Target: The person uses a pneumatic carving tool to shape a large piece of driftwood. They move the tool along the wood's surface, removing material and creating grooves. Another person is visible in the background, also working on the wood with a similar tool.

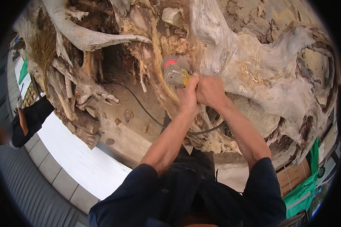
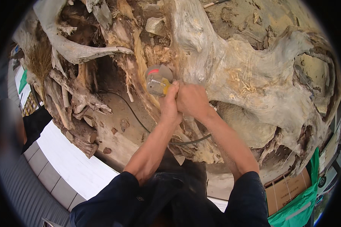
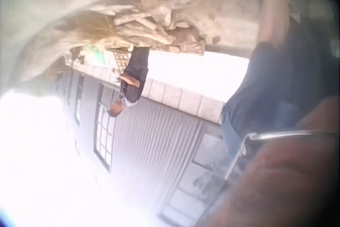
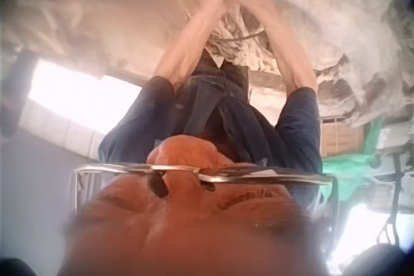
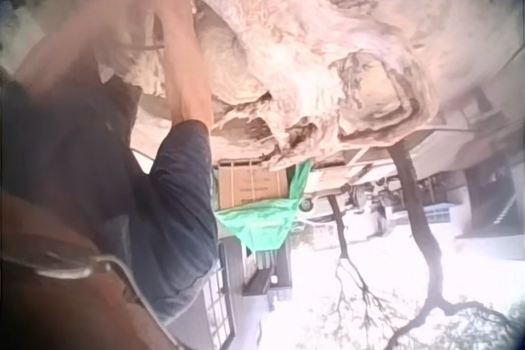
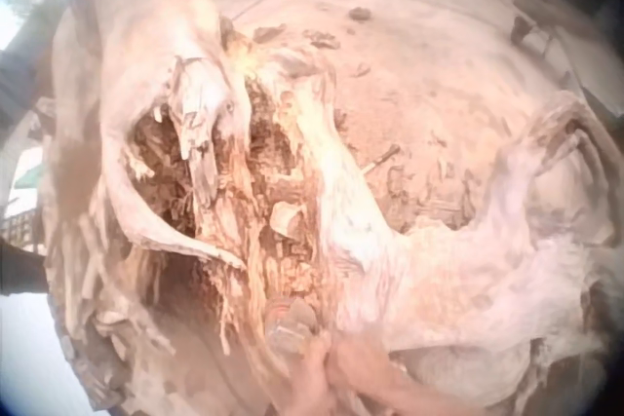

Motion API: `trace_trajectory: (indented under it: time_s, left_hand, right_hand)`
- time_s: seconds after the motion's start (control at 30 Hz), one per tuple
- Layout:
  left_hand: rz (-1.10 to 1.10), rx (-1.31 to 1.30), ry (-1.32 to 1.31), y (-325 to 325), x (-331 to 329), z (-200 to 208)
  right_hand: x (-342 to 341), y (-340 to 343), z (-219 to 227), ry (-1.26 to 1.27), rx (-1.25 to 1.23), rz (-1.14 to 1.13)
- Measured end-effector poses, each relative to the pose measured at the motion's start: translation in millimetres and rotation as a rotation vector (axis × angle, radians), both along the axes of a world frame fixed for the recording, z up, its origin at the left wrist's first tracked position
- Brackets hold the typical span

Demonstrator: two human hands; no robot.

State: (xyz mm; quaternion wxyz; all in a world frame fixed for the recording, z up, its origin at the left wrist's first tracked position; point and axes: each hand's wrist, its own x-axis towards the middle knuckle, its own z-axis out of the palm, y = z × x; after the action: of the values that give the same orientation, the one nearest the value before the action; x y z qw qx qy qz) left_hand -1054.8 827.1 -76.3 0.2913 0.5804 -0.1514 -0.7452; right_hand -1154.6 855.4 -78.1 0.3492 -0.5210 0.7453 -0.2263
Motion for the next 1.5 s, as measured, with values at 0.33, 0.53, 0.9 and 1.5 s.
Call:
trace_trajectory:
  time_s: [0.33, 0.53, 0.9, 1.5]
  left_hand:
    - [0.009, -0.034, -0.037, -0.4, 1.3, -1.4]
    - [-0.049, -0.033, -0.041, -13.0, -4.7, 12.9]
    - [-0.043, -0.105, -0.05, -26.5, -14.8, 13.7]
    - [-0.11, -0.152, -0.108, -38.2, -21.4, 11.3]
  right_hand:
    - [-2.7, -7.1, 2.4, 0.002, 0.126, 0.117]
    - [2.0, -3.6, -9.8, -0.064, -0.021, -0.016]
    - [-5.5, -17.7, -1.7, -0.066, -0.063, -0.059]
    - [-13.0, -29.2, -5.0, -0.131, -0.022, -0.084]
